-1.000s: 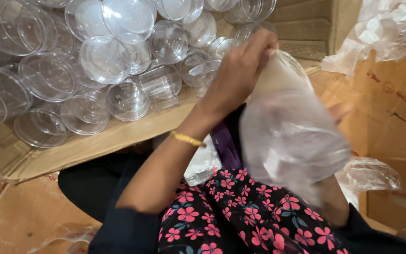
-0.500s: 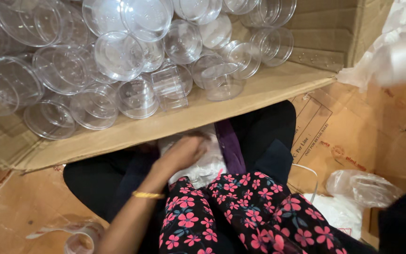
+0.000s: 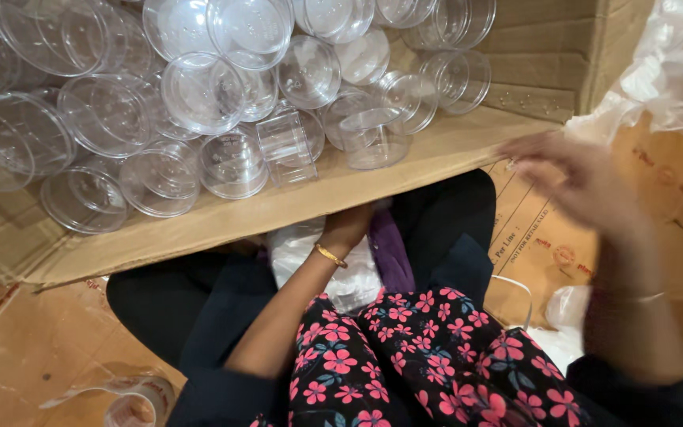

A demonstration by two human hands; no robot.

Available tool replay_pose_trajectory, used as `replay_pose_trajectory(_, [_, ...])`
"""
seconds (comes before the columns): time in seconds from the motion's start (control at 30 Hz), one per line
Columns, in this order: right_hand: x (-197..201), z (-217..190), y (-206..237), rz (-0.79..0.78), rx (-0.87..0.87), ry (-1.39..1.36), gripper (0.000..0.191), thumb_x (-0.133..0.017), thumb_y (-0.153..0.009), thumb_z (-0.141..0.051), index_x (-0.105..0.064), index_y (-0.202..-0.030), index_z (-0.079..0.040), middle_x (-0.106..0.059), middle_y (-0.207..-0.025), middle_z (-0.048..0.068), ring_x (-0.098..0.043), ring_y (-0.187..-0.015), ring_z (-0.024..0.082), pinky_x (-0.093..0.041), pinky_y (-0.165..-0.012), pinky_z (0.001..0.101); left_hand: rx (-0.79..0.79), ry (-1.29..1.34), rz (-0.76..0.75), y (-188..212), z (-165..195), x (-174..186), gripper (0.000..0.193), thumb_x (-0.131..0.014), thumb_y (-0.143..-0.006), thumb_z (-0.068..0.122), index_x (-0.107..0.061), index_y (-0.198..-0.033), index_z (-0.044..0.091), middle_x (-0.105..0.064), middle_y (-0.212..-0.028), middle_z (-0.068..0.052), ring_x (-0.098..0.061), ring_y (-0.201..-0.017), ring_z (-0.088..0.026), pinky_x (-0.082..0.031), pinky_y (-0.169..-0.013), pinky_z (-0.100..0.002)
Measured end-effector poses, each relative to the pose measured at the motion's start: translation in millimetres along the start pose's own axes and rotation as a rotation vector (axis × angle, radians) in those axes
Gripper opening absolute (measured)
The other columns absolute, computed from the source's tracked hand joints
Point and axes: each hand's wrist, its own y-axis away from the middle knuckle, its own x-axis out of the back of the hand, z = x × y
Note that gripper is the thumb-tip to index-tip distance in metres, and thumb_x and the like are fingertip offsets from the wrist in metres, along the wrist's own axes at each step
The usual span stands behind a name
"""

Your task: The person sits on the floor in front of a large cardboard box filled with clear plastic containers. They open a plastic bag, place containers into it one at a time, and set filled bags aside, repeating the bagging cycle.

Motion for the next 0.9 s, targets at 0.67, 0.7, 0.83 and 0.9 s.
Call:
replay_pose_trajectory(0.67, [-34,-140,-105,0.109,0.241,-0.314,0.02,-0.073,-0.093,-0.007,-0.065,-0.111,-0.003,-0.065,-0.104,0.004,-0.062,-0.093,0.009,-0.053,-0.08,0.0264,0.042,0.372,0.366,8,121,242,0.029,-0.068,-0.103,0.02,-0.062,-0.125,0.003,-0.065,-0.115,-0.012,-0.068,-0.107,-0.023,-0.056,-0.096,-0.036])
replay_pose_trajectory(0.7, [-17,-148,-109,0.189,0.174,-0.162,0.013,-0.07,-0.1,-0.008,-0.067,-0.113,-0.003,-0.069,-0.104,0.005,-0.066,-0.088,0.011,-0.053,-0.076,0.0258,0.183,0.612,0.312,11,110,248,0.031,-0.063,-0.106,0.028,-0.063,-0.123,0.002,-0.066,-0.111,-0.011,-0.067,-0.103,-0.022,-0.056,-0.093,-0.036])
replay_pose_trajectory(0.83, [-9,-178,-111,0.265,0.493,0.215,0.018,-0.071,-0.086,-0.001,-0.07,-0.104,-0.001,-0.072,-0.099,0.012,-0.068,-0.091,0.026,-0.054,-0.076,0.0383,0.396,1.327,-0.128,21,61,271,0.07,-0.038,-0.107,0.061,-0.066,-0.124,-0.001,-0.072,-0.109,-0.012,-0.068,-0.104,-0.023,-0.055,-0.096,-0.038])
replay_pose_trajectory(0.9, [-29,-187,-104,0.259,0.751,0.363,0.026,-0.073,-0.072,0.004,-0.07,-0.098,0.0,-0.071,-0.095,0.017,-0.068,-0.097,0.035,-0.055,-0.079,0.047,0.402,1.41,-0.291,27,43,280,0.086,-0.029,-0.102,0.071,-0.065,-0.13,-0.003,-0.074,-0.116,-0.014,-0.07,-0.11,-0.025,-0.055,-0.099,-0.039])
